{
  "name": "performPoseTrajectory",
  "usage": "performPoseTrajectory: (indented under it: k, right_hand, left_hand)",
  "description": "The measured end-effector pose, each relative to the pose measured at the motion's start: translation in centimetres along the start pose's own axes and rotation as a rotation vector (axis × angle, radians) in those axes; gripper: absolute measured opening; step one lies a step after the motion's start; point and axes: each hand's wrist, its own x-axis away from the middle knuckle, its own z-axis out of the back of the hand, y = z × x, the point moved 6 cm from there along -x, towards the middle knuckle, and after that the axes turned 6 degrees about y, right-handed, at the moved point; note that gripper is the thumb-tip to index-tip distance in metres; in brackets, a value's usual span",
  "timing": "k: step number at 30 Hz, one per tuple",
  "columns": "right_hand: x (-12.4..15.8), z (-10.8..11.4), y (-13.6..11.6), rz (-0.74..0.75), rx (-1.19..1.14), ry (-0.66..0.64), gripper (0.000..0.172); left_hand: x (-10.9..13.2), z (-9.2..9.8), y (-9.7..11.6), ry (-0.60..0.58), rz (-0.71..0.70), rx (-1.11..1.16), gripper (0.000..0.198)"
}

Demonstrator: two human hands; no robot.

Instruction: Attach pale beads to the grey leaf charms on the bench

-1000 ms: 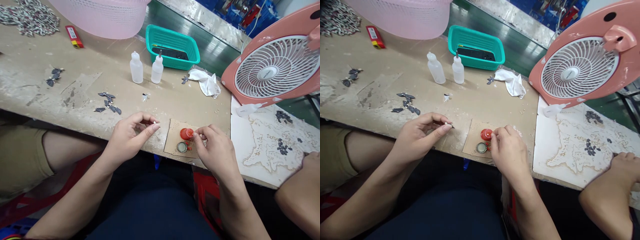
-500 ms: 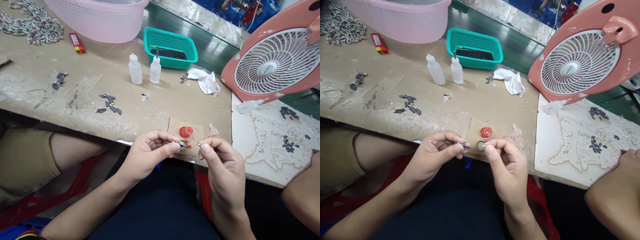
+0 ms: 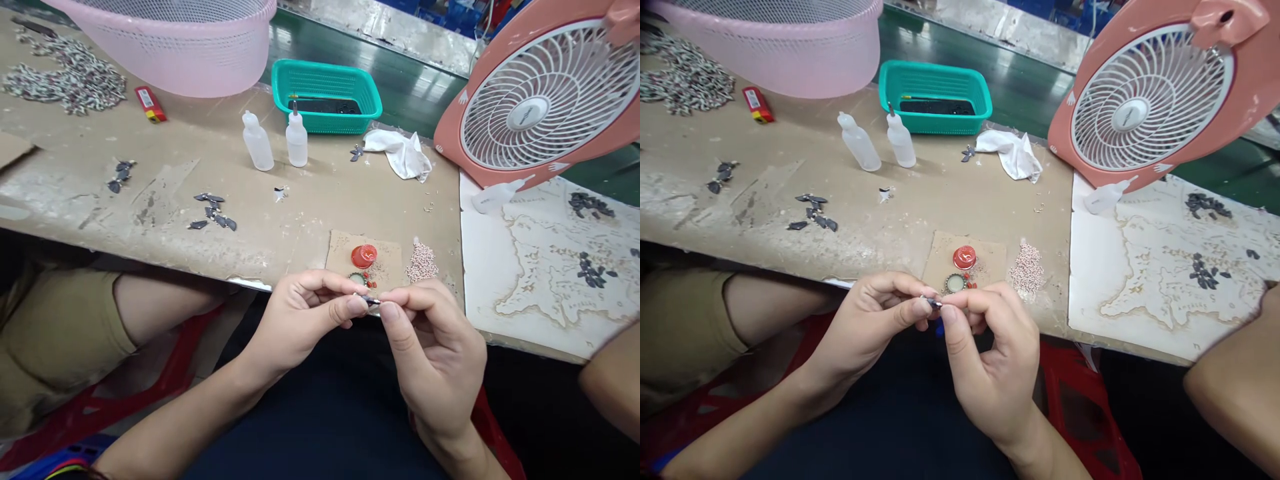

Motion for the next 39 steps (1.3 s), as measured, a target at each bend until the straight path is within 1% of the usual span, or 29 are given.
performPoseTrajectory:
  k: [6, 13, 18, 22, 27, 33, 39]
  right_hand:
    - [0.19, 0.20, -0.40, 0.080, 0.056, 0.018, 0.016]
    - [0.36, 0.29, -0.35, 0.085, 0.079, 0.019, 0.018]
    - [0.41, 0.21, -0.36, 0.093, 0.104, 0.015, 0.017]
    - [0.32, 0.21, -0.47, 0.112, 0.132, 0.010, 0.015]
    - [0.26, 0.23, -0.49, 0.136, 0.180, -0.005, 0.014]
    - [0.53, 0.13, -0.30, 0.154, 0.189, -0.028, 0.014]
    - [0.81, 0.11, 0.41, 0.128, 0.206, -0.054, 0.012]
  left_hand:
    - [-0.03, -0.12, -0.06, 0.024, -0.016, -0.017, 0.011]
    - [0.15, -0.17, 0.07, 0.062, -0.018, -0.041, 0.009]
    - [0.19, 0.04, -0.02, 0.102, -0.006, -0.084, 0.011]
    - [0.19, 0.06, -0.04, 0.100, -0.016, -0.086, 0.009]
    - [0.30, 0.08, 0.19, 0.104, -0.061, -0.120, 0.010]
    - [0.45, -0.06, 0.49, 0.103, -0.155, -0.173, 0.012]
    - [0.62, -0.30, 0.55, 0.106, -0.243, -0.339, 0.010]
